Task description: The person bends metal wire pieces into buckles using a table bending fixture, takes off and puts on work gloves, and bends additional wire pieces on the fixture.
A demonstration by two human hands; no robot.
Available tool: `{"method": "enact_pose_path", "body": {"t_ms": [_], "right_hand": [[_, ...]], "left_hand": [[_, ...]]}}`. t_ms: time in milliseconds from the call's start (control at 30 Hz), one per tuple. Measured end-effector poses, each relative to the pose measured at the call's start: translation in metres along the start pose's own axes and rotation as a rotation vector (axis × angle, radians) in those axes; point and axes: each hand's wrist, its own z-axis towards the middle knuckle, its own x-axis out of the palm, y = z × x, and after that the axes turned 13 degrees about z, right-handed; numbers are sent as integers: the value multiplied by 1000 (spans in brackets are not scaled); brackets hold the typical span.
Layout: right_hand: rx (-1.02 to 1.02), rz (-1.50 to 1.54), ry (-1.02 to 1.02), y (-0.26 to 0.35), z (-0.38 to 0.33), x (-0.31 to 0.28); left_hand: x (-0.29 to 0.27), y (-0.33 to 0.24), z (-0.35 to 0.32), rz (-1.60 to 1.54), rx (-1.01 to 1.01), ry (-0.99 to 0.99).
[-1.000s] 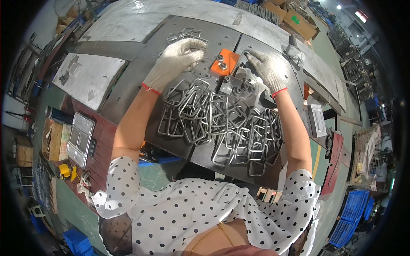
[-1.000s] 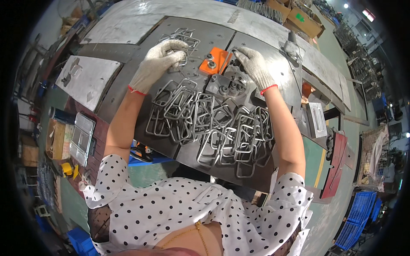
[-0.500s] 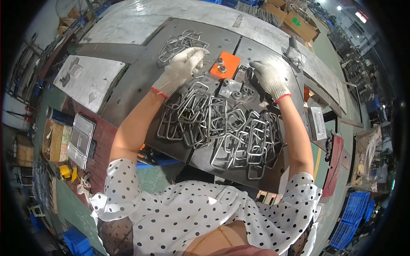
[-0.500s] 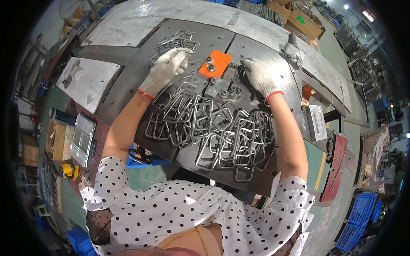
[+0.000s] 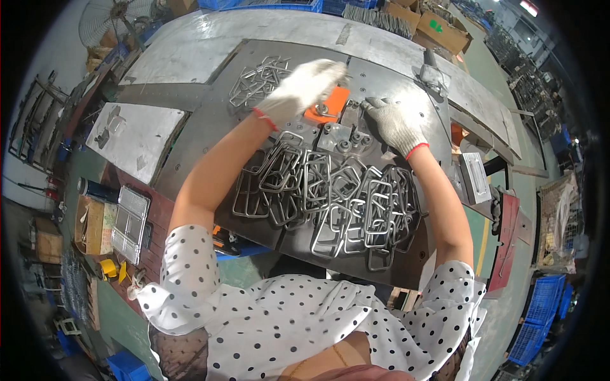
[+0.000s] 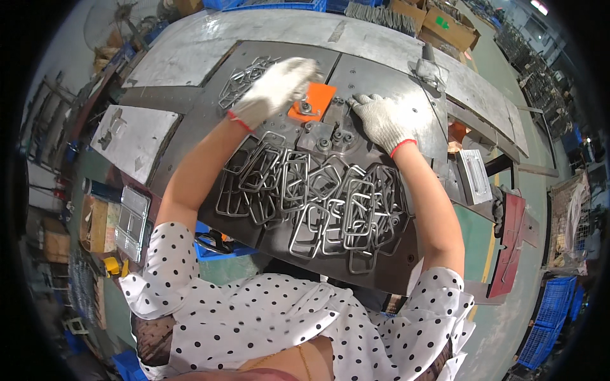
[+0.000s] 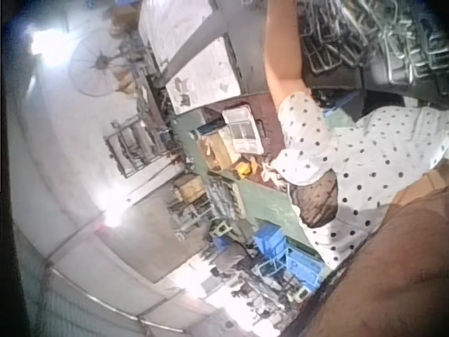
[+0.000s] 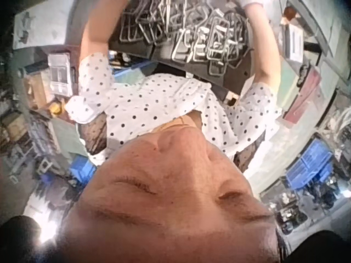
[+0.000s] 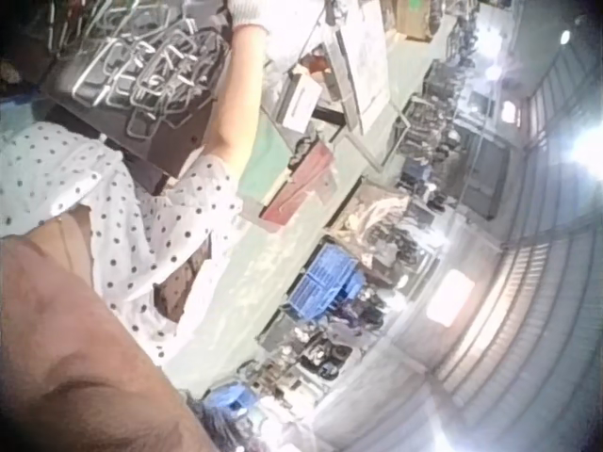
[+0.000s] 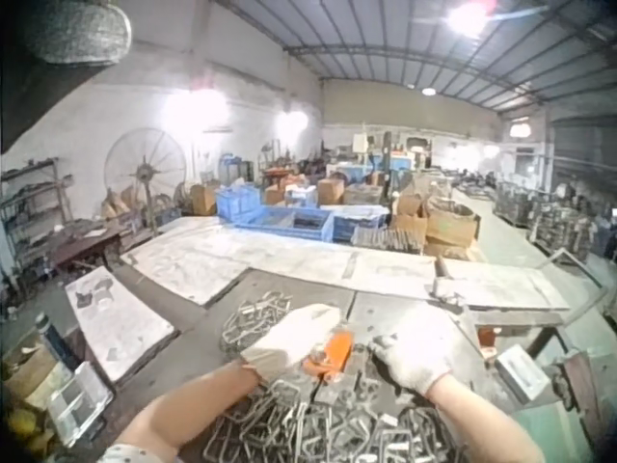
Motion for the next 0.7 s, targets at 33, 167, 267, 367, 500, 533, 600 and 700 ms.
{"method": "enact_pose_path", "body": {"t_ms": [33,167,267,367,500,533,600,700], "right_hand": [[2,-4,-24,-2,-2,2],[55,41,7,-1,-1,4],[-41,23,-99,-11,3,20],[-35,25,-79,-15,2,22],[-45,-11,-93,-10,2,16],[-24,-32,-66,-8,2,14],[-28,-46,-57,-9,7,13],[-21,-104,-11,-5,7,12]], "left_hand": [[12,-5,7,-64,41,75],[39,12,23,-41,26,196],[49,25,24,-94,6,233],[48,27,21,-147,-1,261],[44,20,18,-103,4,248],[43,20,18,-86,-10,270],[42,21,22,-123,2,277],[45,24,23,-152,13,277]]}}
